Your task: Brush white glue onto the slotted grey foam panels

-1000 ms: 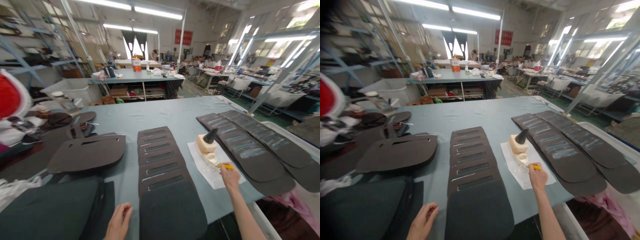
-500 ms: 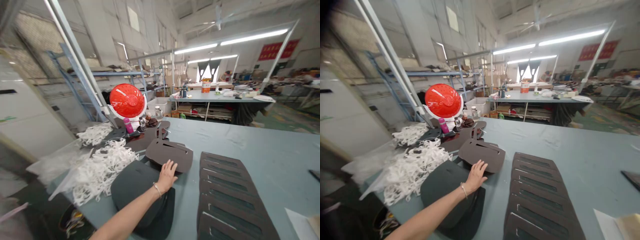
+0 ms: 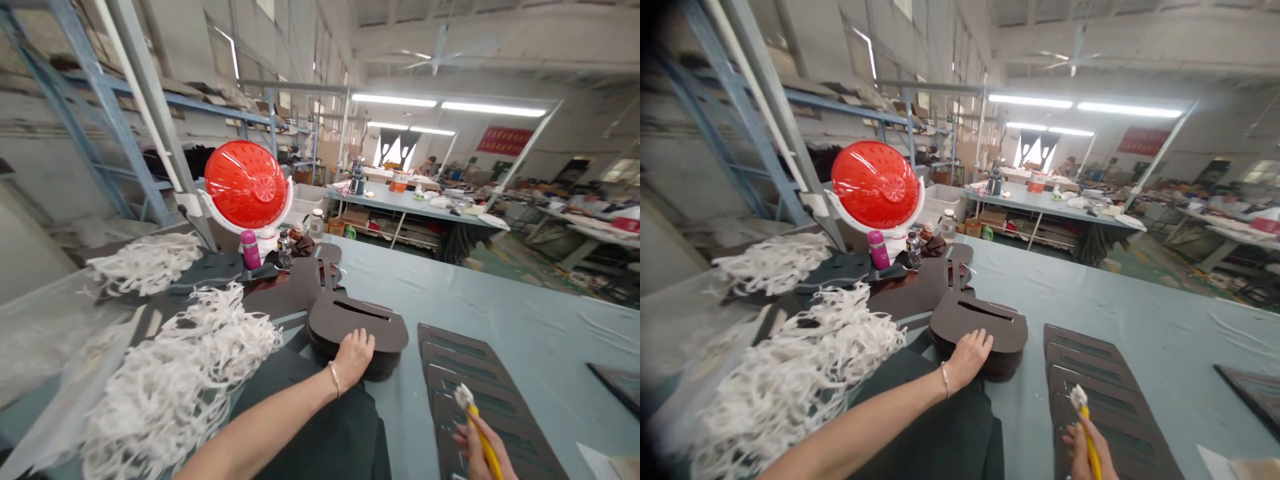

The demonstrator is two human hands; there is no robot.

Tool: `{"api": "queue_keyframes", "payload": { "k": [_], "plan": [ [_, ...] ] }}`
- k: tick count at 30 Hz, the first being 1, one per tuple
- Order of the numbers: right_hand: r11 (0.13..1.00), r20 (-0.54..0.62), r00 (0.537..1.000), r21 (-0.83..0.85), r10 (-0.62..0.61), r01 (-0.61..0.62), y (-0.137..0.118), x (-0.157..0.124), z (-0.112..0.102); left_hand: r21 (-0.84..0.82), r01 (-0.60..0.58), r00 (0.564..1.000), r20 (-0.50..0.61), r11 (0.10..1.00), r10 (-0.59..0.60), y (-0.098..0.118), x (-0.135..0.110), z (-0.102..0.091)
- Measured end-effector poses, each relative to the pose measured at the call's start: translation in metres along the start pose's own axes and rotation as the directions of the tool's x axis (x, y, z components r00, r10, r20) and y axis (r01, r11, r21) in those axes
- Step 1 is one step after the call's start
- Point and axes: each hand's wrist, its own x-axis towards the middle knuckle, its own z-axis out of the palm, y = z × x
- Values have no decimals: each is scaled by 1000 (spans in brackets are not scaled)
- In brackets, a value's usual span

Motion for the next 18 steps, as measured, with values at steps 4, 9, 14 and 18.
{"api": "queue_keyframes", "payload": {
  "k": [4, 9, 14, 18],
  "plan": [
    [993, -70, 991, 11, 114, -114, -18, -16, 20, 16, -38, 999, 23, 999, 38, -12, -8, 8],
    [983, -36, 982, 21, 185, -184, -14, -22, 21, 12, 29, 996, 87, 1000, -30, 0, -8, 24],
    [972, -74, 969, 36, 235, -233, -15, -11, 25, 86, 97, 988, 112, 992, -107, 10, 1, 32],
    [946, -31, 947, 67, 319, -316, -33, 10, 35, 186, 132, 984, 91, 974, -151, 15, 2, 41]
  ]
}}
